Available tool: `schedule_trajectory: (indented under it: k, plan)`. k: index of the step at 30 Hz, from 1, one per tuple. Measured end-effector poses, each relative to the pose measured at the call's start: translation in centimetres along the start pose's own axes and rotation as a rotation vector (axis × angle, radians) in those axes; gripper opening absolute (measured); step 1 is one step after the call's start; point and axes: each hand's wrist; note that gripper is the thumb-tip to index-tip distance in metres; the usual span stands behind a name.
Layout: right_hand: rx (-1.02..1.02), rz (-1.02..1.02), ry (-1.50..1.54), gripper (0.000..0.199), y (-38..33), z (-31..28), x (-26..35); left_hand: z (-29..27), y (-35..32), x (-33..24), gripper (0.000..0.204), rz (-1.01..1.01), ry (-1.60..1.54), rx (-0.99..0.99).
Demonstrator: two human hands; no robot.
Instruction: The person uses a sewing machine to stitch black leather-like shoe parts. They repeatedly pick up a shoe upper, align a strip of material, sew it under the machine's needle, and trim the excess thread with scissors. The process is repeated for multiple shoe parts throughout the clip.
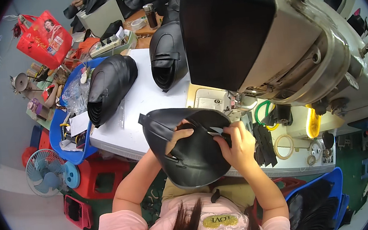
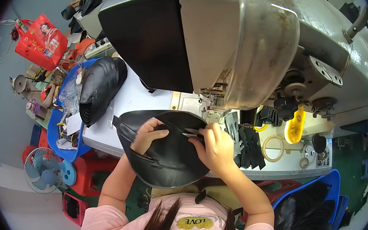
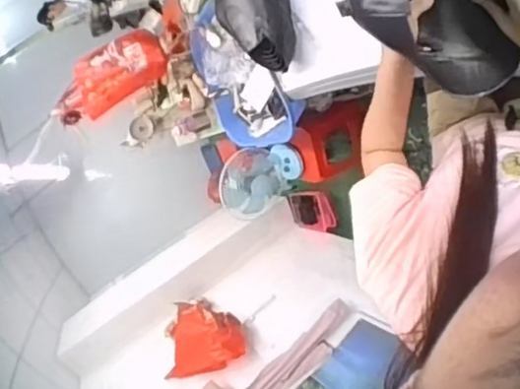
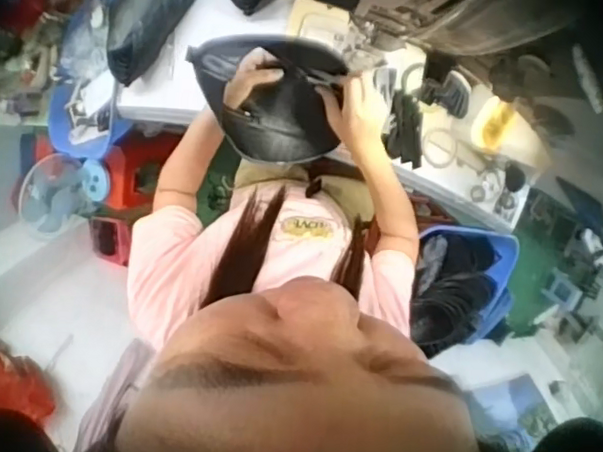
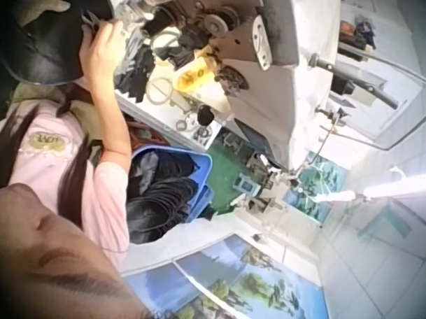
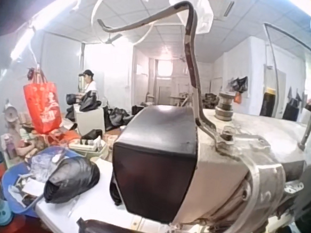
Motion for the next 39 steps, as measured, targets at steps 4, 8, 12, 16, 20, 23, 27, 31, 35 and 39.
schedule_trajectory:
  k: [4,8,12,16,20,23,27,31,35,39]
  plan:
    - [-0.048,-0.054,-0.002,0.029,0.8,1.0,-0.2,0.1,0.2,2.0,0.013,0.012,-0.079,-0.026]
    - [-0.107,0.053,0.097,0.026,0.4,1.2,-0.4,0.3,-0.3,-1.4,0.013,0.427,0.317,-0.036]
    - [-0.078,0.238,0.22,0.022,-1.1,-1.4,-2.1,-3.1,1.0,-6.2,0.019,0.999,0.883,-0.253]
    - [-0.083,0.328,0.29,0.025,-3.3,-1.3,-4.6,-6.7,8.8,-2.4,0.021,1.122,1.144,-0.391]
    - [-0.055,0.398,0.2,0.025,-4.0,-1.6,-5.0,-9.6,15.8,2.7,0.017,1.179,1.13,-0.601]
    - [-0.065,0.638,0.191,0.024,-4.5,-2.8,-6.9,-8.4,18.2,1.7,0.02,1.213,1.257,-0.647]
    - [0.059,0.744,0.146,0.015,-5.4,-3.4,-9.5,-8.2,18.1,1.4,0.029,1.139,1.308,-0.565]
    - [0.114,0.571,-0.164,0.023,-5.8,-2.4,-8.2,-9.9,12.3,1.9,0.047,1.041,1.252,-0.613]
    - [0.237,0.686,-0.39,0.037,-6.4,-3.1,-6.1,-16.7,4.7,0.0,0.047,1.03,0.918,-1.105]
    - [0.144,0.691,-0.278,0.029,-8.3,-2.1,-7.6,-26.7,-0.1,-0.8,0.034,0.468,-0.715,-1.201]
Point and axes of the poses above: each hand's wrist, its own y-axis towards the middle knuckle, its own z-axis out of the palm, x = y × z, and after that the axes turned 7 degrees about z, right-handed
